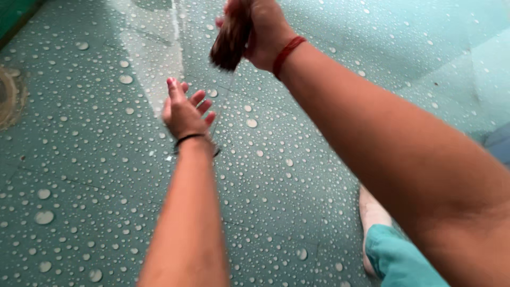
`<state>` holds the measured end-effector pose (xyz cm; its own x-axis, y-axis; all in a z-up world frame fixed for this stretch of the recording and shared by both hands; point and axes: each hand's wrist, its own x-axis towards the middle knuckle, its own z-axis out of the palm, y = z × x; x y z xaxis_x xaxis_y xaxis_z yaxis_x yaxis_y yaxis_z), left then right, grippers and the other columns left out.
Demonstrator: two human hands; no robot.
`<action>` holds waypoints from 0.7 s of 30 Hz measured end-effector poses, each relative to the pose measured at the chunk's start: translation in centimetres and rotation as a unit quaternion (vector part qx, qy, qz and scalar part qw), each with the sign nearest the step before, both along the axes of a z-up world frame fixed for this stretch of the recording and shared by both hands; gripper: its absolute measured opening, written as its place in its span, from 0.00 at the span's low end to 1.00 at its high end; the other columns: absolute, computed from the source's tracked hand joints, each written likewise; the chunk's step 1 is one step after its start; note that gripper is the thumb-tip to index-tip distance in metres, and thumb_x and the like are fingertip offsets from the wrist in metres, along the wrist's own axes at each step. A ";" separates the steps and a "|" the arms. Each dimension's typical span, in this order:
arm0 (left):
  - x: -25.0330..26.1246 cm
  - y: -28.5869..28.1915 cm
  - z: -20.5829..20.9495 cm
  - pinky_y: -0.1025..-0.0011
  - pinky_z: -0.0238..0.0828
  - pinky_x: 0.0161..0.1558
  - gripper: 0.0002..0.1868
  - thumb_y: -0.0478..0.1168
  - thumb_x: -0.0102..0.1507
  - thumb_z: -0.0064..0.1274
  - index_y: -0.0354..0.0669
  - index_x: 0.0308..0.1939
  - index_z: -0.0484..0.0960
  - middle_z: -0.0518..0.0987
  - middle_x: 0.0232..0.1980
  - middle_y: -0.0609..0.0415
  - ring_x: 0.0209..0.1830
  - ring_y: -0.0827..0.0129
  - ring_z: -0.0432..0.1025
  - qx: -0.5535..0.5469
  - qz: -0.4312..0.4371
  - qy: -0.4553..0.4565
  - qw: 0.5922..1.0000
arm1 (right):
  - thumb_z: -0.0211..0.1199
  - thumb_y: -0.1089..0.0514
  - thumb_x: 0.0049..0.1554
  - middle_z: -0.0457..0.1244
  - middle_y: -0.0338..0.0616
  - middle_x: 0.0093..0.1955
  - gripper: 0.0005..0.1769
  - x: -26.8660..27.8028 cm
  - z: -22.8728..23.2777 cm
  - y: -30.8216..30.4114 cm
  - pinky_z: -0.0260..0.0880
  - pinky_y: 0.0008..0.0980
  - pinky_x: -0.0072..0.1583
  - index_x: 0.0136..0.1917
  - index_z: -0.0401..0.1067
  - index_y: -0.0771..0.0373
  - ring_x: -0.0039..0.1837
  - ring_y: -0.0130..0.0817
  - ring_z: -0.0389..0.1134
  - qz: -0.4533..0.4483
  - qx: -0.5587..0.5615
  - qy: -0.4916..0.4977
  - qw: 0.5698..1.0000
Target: The person cleans a wet bathroom floor using a broom and a squeegee, gathering water toward a drain, then picks up a cleaning cloth and a brush.
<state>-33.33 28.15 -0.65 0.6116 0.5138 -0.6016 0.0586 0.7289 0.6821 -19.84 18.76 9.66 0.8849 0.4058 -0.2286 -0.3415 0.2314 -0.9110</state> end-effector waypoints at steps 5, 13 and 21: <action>3.4 -9.1 -0.9 0.65 0.57 0.24 0.33 0.64 0.62 0.43 0.31 0.40 0.73 0.65 0.26 0.50 0.23 0.65 0.60 -0.096 0.031 0.065 0.993 | 0.54 0.62 0.41 0.58 0.43 0.26 0.03 -2.5 1.2 -5.3 0.66 0.33 0.31 0.29 0.63 0.64 0.27 0.34 0.62 -0.123 -0.186 -0.030 0.974; 5.0 -12.4 -2.6 0.69 0.70 0.42 0.18 0.51 0.54 0.52 0.39 0.35 0.81 0.82 0.36 0.51 0.35 0.64 0.75 0.258 -0.056 0.048 0.963 | 0.62 0.53 0.49 0.60 0.41 0.30 0.14 -4.9 0.8 -14.1 0.68 0.32 0.29 0.42 0.61 0.61 0.28 0.30 0.63 -0.164 -0.341 -0.122 0.918; 5.1 -12.5 0.9 0.63 0.70 0.42 0.11 0.46 0.53 0.52 0.43 0.33 0.82 0.81 0.36 0.47 0.37 0.57 0.75 0.468 -0.143 0.088 0.868 | 0.55 0.52 0.52 0.59 0.39 0.30 0.17 -6.2 -2.7 -17.0 0.70 0.33 0.29 0.50 0.65 0.64 0.29 0.29 0.63 -0.167 -0.367 -0.088 0.911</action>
